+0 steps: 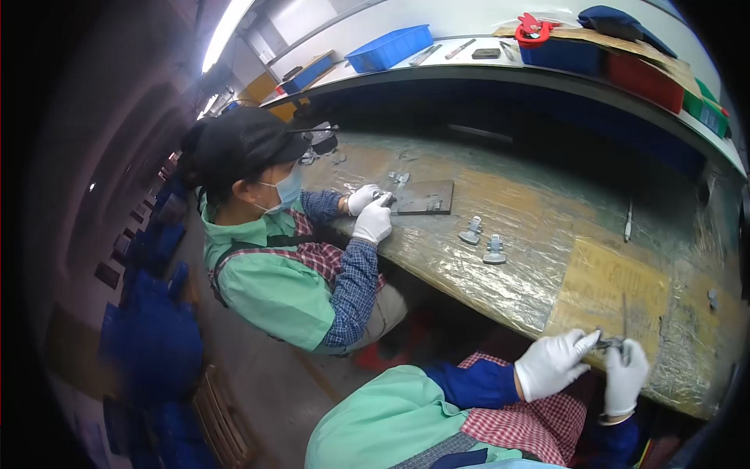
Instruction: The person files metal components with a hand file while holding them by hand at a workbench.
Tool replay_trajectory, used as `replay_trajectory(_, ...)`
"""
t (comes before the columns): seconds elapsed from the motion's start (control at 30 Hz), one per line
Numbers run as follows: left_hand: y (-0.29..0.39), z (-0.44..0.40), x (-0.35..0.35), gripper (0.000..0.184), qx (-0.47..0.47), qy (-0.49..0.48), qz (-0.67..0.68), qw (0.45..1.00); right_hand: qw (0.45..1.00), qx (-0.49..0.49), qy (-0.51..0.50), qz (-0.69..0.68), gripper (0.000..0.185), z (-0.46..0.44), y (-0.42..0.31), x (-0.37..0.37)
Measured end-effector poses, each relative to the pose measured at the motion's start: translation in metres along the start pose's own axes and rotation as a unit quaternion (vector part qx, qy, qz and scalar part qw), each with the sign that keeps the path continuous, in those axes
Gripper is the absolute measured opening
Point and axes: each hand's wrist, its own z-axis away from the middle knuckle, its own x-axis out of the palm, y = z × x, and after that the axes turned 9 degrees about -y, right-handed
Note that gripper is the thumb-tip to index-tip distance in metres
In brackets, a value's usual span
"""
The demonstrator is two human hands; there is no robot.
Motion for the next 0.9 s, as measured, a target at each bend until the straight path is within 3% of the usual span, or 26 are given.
replay_trajectory(0.1, 0.003, 0.001, 0.003, 0.073, 0.004, 0.056, -0.008, 0.998, 0.995, 0.016, 0.007, -0.102, 0.024, 0.022, -0.045, 0.037)
replay_trajectory(0.13, -0.004, 0.002, 0.003, 0.073, 0.011, 0.063, -0.007, 0.998, 0.976, 0.054, -0.028, -0.209, 0.032, 0.027, -0.057, 0.040)
replay_trajectory(0.17, -0.007, 0.003, -0.001, 0.061, 0.008, 0.072, 0.004, 0.997, 0.968, 0.061, -0.034, -0.240, 0.032, 0.031, -0.060, 0.048)
replay_trajectory(0.2, -0.008, 0.005, -0.008, 0.054, -0.019, 0.025, -0.001, 0.999, 0.970, 0.070, -0.045, -0.227, 0.031, 0.033, -0.061, 0.051)
replay_trajectory(0.27, -0.013, 0.007, -0.016, 0.030, -0.043, 0.018, 0.018, 0.999, 0.975, -0.009, -0.063, -0.215, 0.032, 0.036, -0.059, 0.053)
replay_trajectory(0.3, -0.015, 0.008, -0.021, 0.026, -0.029, 0.025, 0.037, 0.999, 0.988, -0.021, -0.066, -0.141, 0.032, 0.037, -0.056, 0.047)
replay_trajectory(0.33, -0.019, 0.009, -0.024, 0.022, -0.010, 0.034, 0.024, 0.999, 0.991, -0.111, -0.038, -0.062, 0.030, 0.033, -0.055, 0.043)
replay_trajectory(0.4, -0.024, 0.009, -0.029, 0.026, -0.032, 0.029, 0.073, 0.996, 0.995, -0.086, 0.004, -0.058, 0.029, 0.032, -0.060, 0.030)
replay_trajectory(0.43, -0.029, 0.008, -0.029, 0.021, -0.067, -0.014, 0.015, 0.998, 0.987, -0.036, 0.014, -0.158, 0.031, 0.034, -0.058, 0.028)
replay_trajectory(0.5, -0.035, 0.006, -0.021, 0.022, -0.127, 0.015, 0.022, 0.992, 0.983, 0.033, 0.007, -0.180, 0.043, 0.034, -0.053, 0.026)
replay_trajectory(0.53, -0.039, 0.005, -0.018, 0.024, -0.122, 0.021, 0.048, 0.991, 0.990, -0.027, 0.008, -0.136, 0.048, 0.034, -0.044, 0.029)
replay_trajectory(0.57, -0.042, 0.006, -0.016, 0.024, -0.111, 0.027, 0.008, 0.993, 0.992, 0.017, -0.053, -0.112, 0.050, 0.036, -0.043, 0.025)
replay_trajectory(0.7, -0.040, 0.004, -0.015, 0.032, -0.111, 0.028, -0.014, 0.993, 0.991, -0.024, -0.126, 0.040, 0.055, 0.044, -0.036, 0.024)
replay_trajectory(0.9, -0.045, 0.006, -0.012, 0.034, -0.091, 0.023, 0.003, 0.996, 0.984, -0.067, -0.143, 0.081, 0.052, 0.045, -0.037, 0.036)
